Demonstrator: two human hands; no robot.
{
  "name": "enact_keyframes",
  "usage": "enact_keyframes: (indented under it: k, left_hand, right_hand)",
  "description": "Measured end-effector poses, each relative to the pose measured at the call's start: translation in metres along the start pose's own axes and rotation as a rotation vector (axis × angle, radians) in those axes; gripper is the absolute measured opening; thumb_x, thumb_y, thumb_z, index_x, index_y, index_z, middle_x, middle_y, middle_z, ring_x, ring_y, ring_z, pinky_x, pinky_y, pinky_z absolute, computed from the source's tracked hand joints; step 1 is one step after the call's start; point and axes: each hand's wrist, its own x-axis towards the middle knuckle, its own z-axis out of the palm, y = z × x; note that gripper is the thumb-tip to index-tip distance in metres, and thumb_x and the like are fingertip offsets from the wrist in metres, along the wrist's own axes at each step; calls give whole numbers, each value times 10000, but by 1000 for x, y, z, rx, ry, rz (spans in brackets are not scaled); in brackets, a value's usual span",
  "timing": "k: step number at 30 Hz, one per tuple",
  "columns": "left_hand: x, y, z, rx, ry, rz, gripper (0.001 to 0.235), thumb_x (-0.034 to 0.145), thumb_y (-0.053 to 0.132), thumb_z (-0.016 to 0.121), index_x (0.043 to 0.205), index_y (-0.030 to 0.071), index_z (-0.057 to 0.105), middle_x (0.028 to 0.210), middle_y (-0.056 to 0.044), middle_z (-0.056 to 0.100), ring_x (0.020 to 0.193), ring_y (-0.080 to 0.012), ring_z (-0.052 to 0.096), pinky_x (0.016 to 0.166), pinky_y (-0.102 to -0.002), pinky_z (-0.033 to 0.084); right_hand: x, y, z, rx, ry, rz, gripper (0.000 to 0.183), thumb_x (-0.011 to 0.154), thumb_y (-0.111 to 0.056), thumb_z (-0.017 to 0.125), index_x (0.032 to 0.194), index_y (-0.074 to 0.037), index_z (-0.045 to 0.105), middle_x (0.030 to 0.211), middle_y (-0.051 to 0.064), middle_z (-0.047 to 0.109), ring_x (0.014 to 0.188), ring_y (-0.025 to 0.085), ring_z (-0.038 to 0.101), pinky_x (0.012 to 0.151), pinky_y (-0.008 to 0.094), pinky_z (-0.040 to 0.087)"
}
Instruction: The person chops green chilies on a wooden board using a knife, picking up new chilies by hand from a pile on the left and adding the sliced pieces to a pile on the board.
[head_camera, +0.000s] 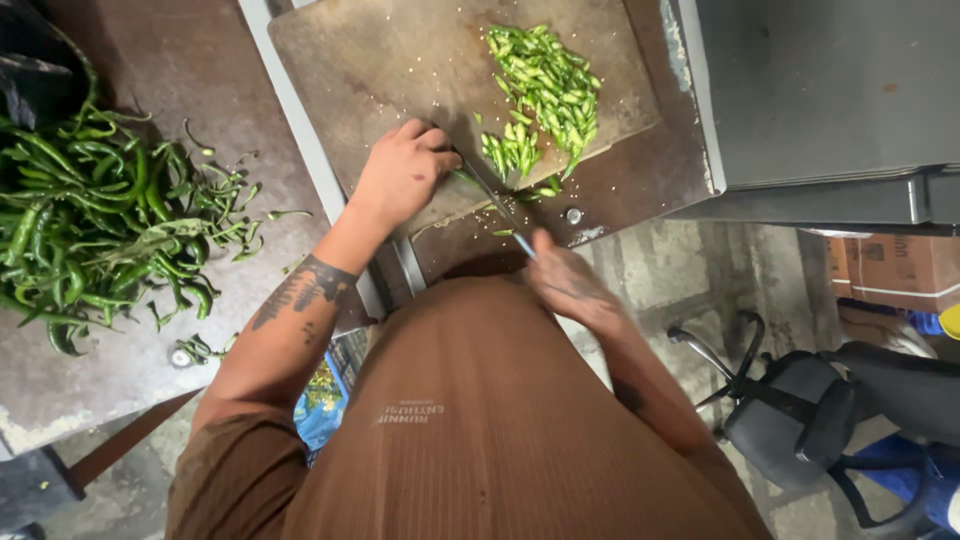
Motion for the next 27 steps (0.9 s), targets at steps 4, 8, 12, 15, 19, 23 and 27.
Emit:
enact_keyframes:
  k: [4,8,12,15,19,23,27]
  left_hand:
    - [-6,2,5,-12,5,41,254,838,127,630,1017,197,795,1059,7,683,1023,-238,598,894,-386,524]
    - [-2,2,6,7,5,19,276,828,113,620,1025,193,796,1055,12,689,1006,-239,608,863,-383,531]
    - [-4,4,7,15,-5,6,284,822,99,609,1018,189,793,1075,13,701,1012,-232,616,860,-369,545]
    - [-3,7,9,-27,9,22,268,824,107,610,1015,170,787,1099,13,711,1041,-234,623,853,-367,547]
    - [-4,9,5,-34,-23,7,266,819,112,613,1017,156,786,1078,-3,708,1043,-246,626,858,-366,554]
    - [-8,10,7,-73,18,-14,279,815,100,606,1025,148,782,1101,2,711,1055,-243,624,843,-369,557]
    - [-11,11,13,-77,28,37,265,824,111,609,1028,129,776,1105,-13,708,1059,-252,624,840,-372,558]
  right_hand:
    - [15,6,3,-166,-45,-60,256,1139,-284,419,1064,-88,566,870,214,675,842,388,695,763,500,525]
    - [3,17,-6,-63,-67,-112,281,984,-235,509,1149,-8,497,911,270,669,870,458,666,733,542,514]
    - [7,2,2,3,-59,-43,247,1003,-245,511,1126,-32,491,907,269,666,863,460,666,728,551,507]
    - [22,-8,2,-36,-52,15,266,1021,-280,512,1141,-47,471,896,247,680,876,457,672,743,546,514]
    - [13,-7,-18,-27,-106,-66,262,992,-262,526,1123,-44,463,917,246,675,885,461,670,731,550,513]
    - [2,-2,-17,-2,-142,-28,239,999,-277,539,1112,-72,489,907,262,661,893,466,660,758,552,513]
    - [29,2,27,42,13,-101,290,1022,-268,545,1149,-22,458,922,281,667,908,503,637,757,583,499]
